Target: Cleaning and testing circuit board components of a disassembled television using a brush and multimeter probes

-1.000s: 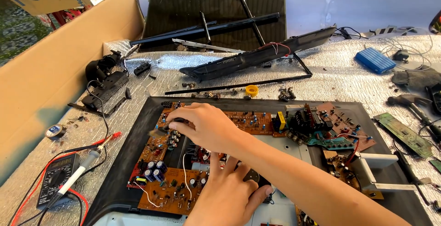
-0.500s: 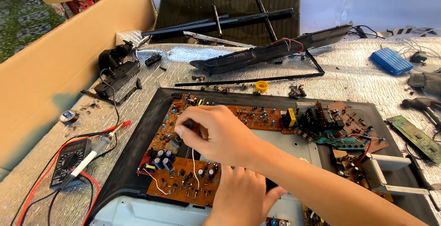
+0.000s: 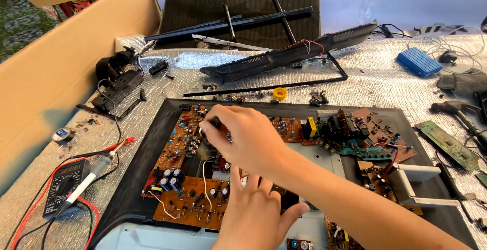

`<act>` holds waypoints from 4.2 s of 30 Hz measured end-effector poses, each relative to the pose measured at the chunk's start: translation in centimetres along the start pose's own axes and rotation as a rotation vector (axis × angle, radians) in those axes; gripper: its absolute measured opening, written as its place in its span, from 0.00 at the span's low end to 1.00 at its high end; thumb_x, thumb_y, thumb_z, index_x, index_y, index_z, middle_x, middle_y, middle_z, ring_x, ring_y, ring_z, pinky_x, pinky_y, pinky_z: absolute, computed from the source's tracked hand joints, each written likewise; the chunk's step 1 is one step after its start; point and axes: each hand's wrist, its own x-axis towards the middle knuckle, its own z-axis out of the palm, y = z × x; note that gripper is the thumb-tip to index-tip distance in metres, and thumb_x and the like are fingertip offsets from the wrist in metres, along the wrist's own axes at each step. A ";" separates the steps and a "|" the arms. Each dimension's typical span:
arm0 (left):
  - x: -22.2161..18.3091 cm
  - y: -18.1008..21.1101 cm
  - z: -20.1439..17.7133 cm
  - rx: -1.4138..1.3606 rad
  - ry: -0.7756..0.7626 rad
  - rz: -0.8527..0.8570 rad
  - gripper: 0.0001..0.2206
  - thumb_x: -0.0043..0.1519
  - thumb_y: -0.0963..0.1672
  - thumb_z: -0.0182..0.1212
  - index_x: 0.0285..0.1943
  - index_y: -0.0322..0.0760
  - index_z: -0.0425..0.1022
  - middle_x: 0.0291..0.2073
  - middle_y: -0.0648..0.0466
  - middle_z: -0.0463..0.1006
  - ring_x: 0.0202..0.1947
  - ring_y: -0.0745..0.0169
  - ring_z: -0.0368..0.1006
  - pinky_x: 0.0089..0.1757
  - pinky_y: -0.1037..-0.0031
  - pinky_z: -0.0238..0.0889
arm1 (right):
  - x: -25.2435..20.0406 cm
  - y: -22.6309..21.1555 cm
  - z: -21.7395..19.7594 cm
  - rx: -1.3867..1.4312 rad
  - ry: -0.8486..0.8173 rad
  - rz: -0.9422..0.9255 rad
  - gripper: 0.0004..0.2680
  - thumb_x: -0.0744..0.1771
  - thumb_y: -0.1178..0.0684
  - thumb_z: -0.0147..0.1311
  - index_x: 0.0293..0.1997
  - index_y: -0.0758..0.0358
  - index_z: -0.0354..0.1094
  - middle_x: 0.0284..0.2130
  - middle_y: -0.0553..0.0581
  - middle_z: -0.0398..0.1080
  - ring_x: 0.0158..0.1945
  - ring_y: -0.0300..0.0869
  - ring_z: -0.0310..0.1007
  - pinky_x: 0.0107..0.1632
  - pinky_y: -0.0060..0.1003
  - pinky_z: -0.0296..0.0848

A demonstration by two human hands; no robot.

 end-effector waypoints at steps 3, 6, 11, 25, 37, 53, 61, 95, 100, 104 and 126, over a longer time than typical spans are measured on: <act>0.2 -0.3 0.3 0.044 0.069 -0.034 0.37 0.70 0.65 0.41 0.42 0.34 0.86 0.54 0.42 0.76 0.61 0.40 0.60 0.64 0.26 0.34 | 0.6 1.3 -0.4 -0.009 -0.062 0.032 0.10 0.70 0.48 0.48 0.37 0.60 0.74 0.19 0.49 0.74 0.16 0.39 0.68 0.23 0.36 0.67; 0.6 -0.7 1.1 0.067 0.048 -0.034 0.37 0.69 0.65 0.41 0.52 0.34 0.81 0.68 0.40 0.66 0.69 0.38 0.54 0.62 0.21 0.35 | 0.6 2.4 -0.9 -0.046 0.058 0.012 0.09 0.71 0.48 0.46 0.40 0.59 0.72 0.24 0.49 0.74 0.20 0.41 0.68 0.26 0.39 0.64; 0.5 -0.8 1.4 -0.041 0.232 0.106 0.27 0.68 0.62 0.46 0.42 0.42 0.80 0.68 0.38 0.65 0.67 0.36 0.56 0.59 0.20 0.36 | 0.4 5.1 -1.0 -0.045 -0.012 0.090 0.11 0.71 0.46 0.44 0.46 0.58 0.74 0.27 0.50 0.78 0.19 0.40 0.73 0.26 0.37 0.68; 0.5 -1.4 0.8 0.051 0.017 -0.045 0.38 0.66 0.66 0.33 0.45 0.43 0.87 0.70 0.47 0.64 0.68 0.44 0.57 0.65 0.24 0.35 | -15.5 6.4 -20.4 -0.122 0.717 0.236 0.06 0.78 0.59 0.48 0.61 0.69 0.69 0.35 0.60 0.72 0.38 0.41 0.76 0.40 0.30 0.71; 0.7 -2.8 1.1 0.013 0.171 0.095 0.26 0.60 0.64 0.49 0.32 0.60 0.93 0.66 0.56 0.69 0.67 0.56 0.61 0.64 0.24 0.44 | -40.8 7.1 -19.7 -0.278 1.003 0.965 0.06 0.79 0.63 0.39 0.59 0.73 0.62 0.36 0.70 0.73 0.34 0.45 0.68 0.33 0.35 0.58; 1.7 -1.5 0.2 -0.073 0.168 0.160 0.22 0.64 0.60 0.51 0.36 0.58 0.93 0.61 0.50 0.73 0.62 0.49 0.64 0.63 0.19 0.34 | -33.0 13.8 -21.0 -0.587 0.262 1.125 0.10 0.70 0.48 0.50 0.52 0.52 0.78 0.43 0.54 0.80 0.46 0.46 0.77 0.51 0.43 0.73; 1.2 -1.9 0.3 -0.129 0.119 0.081 0.31 0.68 0.60 0.45 0.29 0.46 0.91 0.62 0.48 0.73 0.63 0.47 0.62 0.66 0.25 0.28 | -30.2 20.3 -21.3 -0.625 -0.250 1.477 0.16 0.69 0.34 0.49 0.49 0.47 0.81 0.29 0.48 0.86 0.20 0.42 0.83 0.30 0.37 0.74; 0.3 -2.5 -0.9 -0.038 0.187 0.095 0.27 0.63 0.63 0.53 0.43 0.44 0.85 0.70 0.38 0.62 0.68 0.40 0.56 0.61 0.20 0.33 | -13.6 -0.3 -11.9 -0.063 0.099 0.694 0.08 0.63 0.53 0.62 0.44 0.51 0.71 0.31 0.47 0.86 0.31 0.35 0.91 0.30 0.31 0.81; 0.0 -2.5 -1.3 0.002 0.089 0.050 0.32 0.60 0.67 0.55 0.43 0.41 0.84 0.71 0.40 0.60 0.69 0.41 0.54 0.62 0.21 0.32 | -13.0 1.0 -9.2 0.041 0.007 0.620 0.10 0.64 0.52 0.61 0.49 0.50 0.70 0.30 0.46 0.83 0.32 0.34 0.88 0.45 0.29 0.86; 0.0 -2.5 -1.4 -0.001 0.038 0.045 0.34 0.59 0.69 0.54 0.45 0.42 0.84 0.71 0.40 0.60 0.69 0.40 0.53 0.63 0.20 0.29 | -12.5 1.3 -7.9 0.068 -0.019 0.578 0.09 0.65 0.53 0.60 0.48 0.53 0.68 0.30 0.46 0.81 0.32 0.34 0.86 0.42 0.28 0.82; -1.3 -3.6 -3.8 -0.205 0.929 -0.014 0.10 0.66 0.47 0.56 0.37 0.43 0.80 0.49 0.55 0.83 0.47 0.60 0.76 0.62 0.47 0.50 | -11.2 1.3 -6.3 -0.264 -0.194 0.411 0.09 0.66 0.47 0.58 0.42 0.55 0.61 0.27 0.51 0.67 0.36 0.44 0.64 0.36 0.40 0.65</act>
